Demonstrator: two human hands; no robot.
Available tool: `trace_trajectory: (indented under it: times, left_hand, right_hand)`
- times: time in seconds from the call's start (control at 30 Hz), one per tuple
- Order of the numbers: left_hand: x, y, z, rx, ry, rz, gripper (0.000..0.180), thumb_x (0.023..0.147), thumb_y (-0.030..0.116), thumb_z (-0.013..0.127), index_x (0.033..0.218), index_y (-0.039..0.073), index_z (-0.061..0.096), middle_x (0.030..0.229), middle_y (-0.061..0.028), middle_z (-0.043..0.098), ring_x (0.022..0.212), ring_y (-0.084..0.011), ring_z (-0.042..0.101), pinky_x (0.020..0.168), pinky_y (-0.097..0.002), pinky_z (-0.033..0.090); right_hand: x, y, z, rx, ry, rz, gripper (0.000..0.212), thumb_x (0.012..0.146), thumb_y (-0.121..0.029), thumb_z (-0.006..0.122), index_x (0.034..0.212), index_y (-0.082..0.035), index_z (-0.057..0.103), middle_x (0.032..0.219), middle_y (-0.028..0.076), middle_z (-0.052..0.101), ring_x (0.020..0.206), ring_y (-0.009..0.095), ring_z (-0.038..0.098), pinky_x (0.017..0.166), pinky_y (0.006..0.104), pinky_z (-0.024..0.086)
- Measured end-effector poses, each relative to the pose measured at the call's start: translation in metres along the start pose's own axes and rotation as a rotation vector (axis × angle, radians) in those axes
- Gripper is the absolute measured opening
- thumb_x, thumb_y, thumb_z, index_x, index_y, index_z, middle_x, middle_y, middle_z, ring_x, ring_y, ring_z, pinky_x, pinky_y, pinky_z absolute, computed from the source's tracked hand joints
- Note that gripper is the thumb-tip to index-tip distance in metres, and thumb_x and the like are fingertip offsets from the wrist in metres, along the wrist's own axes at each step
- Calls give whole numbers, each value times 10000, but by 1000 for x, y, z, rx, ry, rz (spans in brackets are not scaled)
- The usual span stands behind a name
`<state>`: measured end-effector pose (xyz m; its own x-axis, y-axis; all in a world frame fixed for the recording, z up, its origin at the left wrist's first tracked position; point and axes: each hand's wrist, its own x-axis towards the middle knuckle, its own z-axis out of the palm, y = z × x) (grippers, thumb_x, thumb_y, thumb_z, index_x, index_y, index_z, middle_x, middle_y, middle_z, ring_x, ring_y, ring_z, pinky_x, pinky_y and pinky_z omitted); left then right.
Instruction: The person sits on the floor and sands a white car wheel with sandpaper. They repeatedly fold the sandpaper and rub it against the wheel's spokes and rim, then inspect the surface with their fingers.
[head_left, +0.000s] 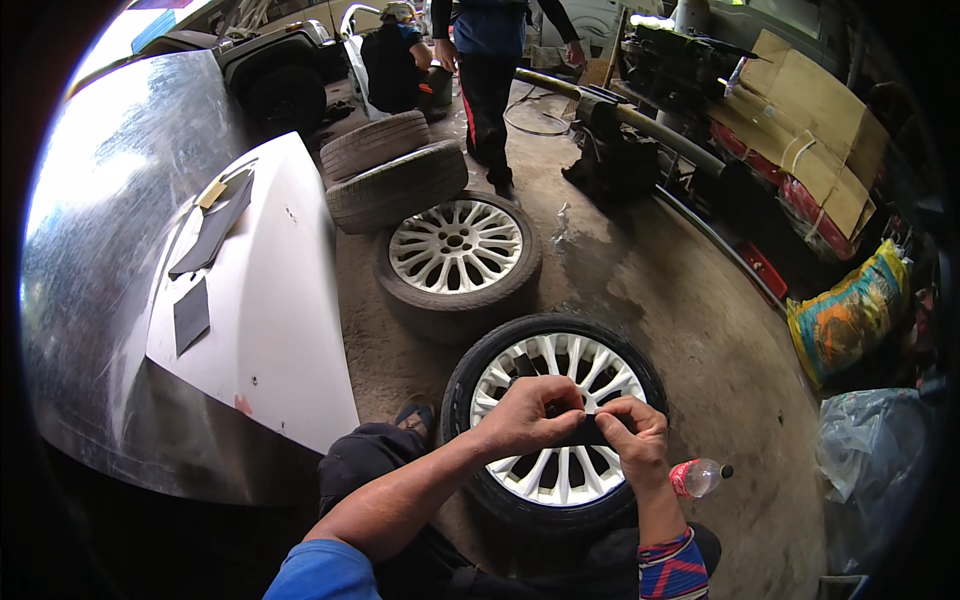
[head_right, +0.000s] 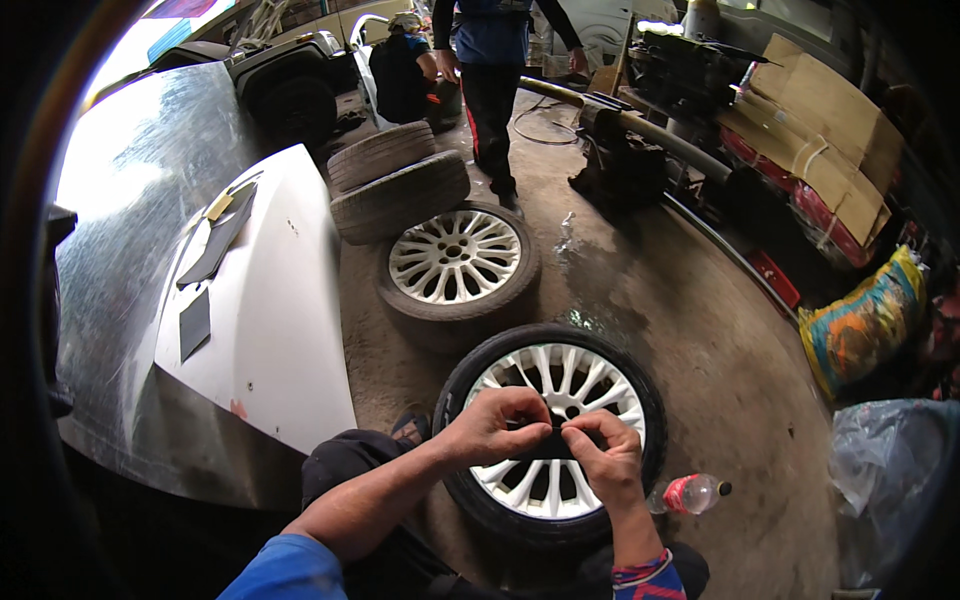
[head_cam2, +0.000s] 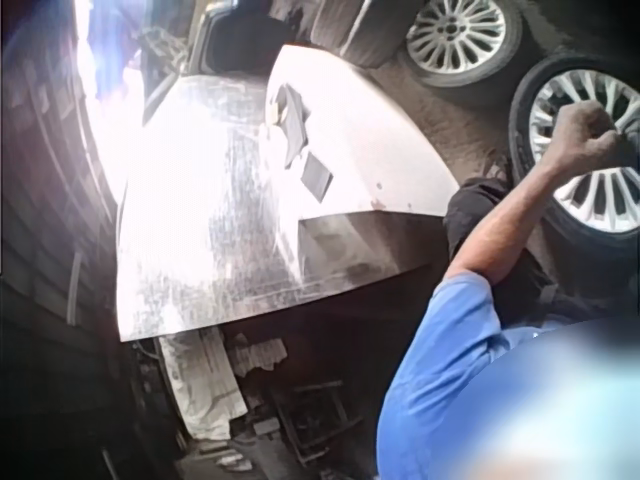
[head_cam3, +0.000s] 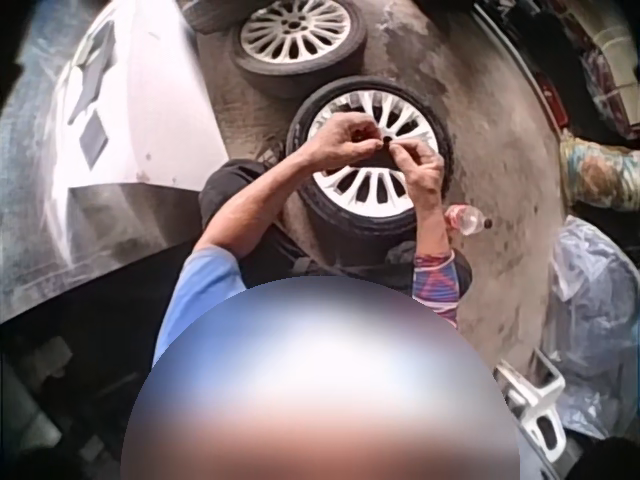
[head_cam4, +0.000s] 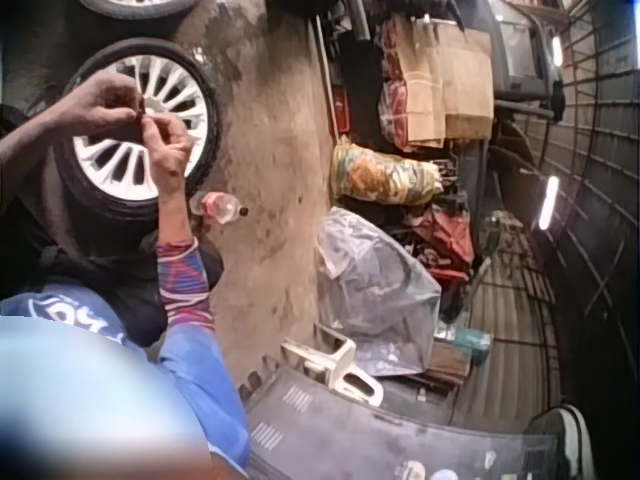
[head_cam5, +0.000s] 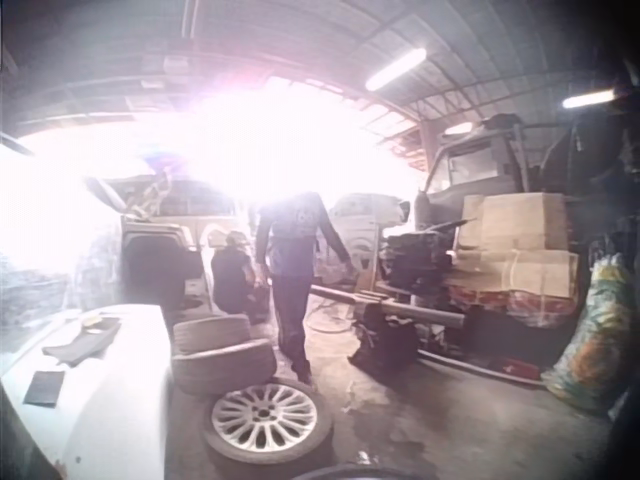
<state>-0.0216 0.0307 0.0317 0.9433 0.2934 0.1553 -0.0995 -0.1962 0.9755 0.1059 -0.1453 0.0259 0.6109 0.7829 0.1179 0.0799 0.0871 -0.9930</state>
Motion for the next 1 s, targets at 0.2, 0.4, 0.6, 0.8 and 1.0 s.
trace_trajectory:
  times: [0.2, 0.4, 0.6, 0.8, 1.0]
  left_hand:
    - [-2, 2, 2, 278, -7, 104, 161, 864, 162, 695, 908, 24, 625, 771, -128, 628, 690, -240, 620, 647, -374, 491]
    - [-2, 8, -3, 134, 1, 12, 235, 910, 194, 763, 1036, 11, 687, 899, -49, 690, 881, -127, 661, 790, -297, 534]
    - [-1, 7, -4, -38, 37, -140, 158, 919, 134, 774, 981, 4, 710, 878, -41, 688, 864, -119, 654, 791, -299, 521]
    - [0, 4, -7, 1, 85, -49, 150, 930, 140, 769, 903, 14, 693, 865, -14, 667, 815, -93, 617, 759, -279, 508]
    - [0, 9, -2, -217, 135, -32, 164, 964, 180, 745, 972, 18, 719, 935, -11, 686, 858, -60, 601, 769, -245, 491]
  right_hand:
    - [0, -5, 0, -285, -74, -88, 83, 872, -32, 746, 949, -4, 727, 860, 46, 703, 805, 104, 658, 732, 250, 511]
    - [1, -8, -1, -197, 45, -55, 50, 916, -56, 712, 910, -6, 716, 851, 16, 699, 802, 81, 624, 744, 254, 499]
    - [1, -9, -5, -117, 127, -67, 77, 930, -76, 692, 883, -18, 711, 819, -7, 671, 766, 54, 573, 717, 237, 465]
    - [3, -7, -9, 83, 70, 70, 147, 975, -113, 708, 1061, 4, 729, 974, 22, 721, 896, 74, 633, 833, 222, 501]
    - [4, -1, -8, 235, 149, 106, 292, 971, -278, 735, 1068, -3, 759, 971, 40, 751, 876, 101, 662, 858, 245, 504]
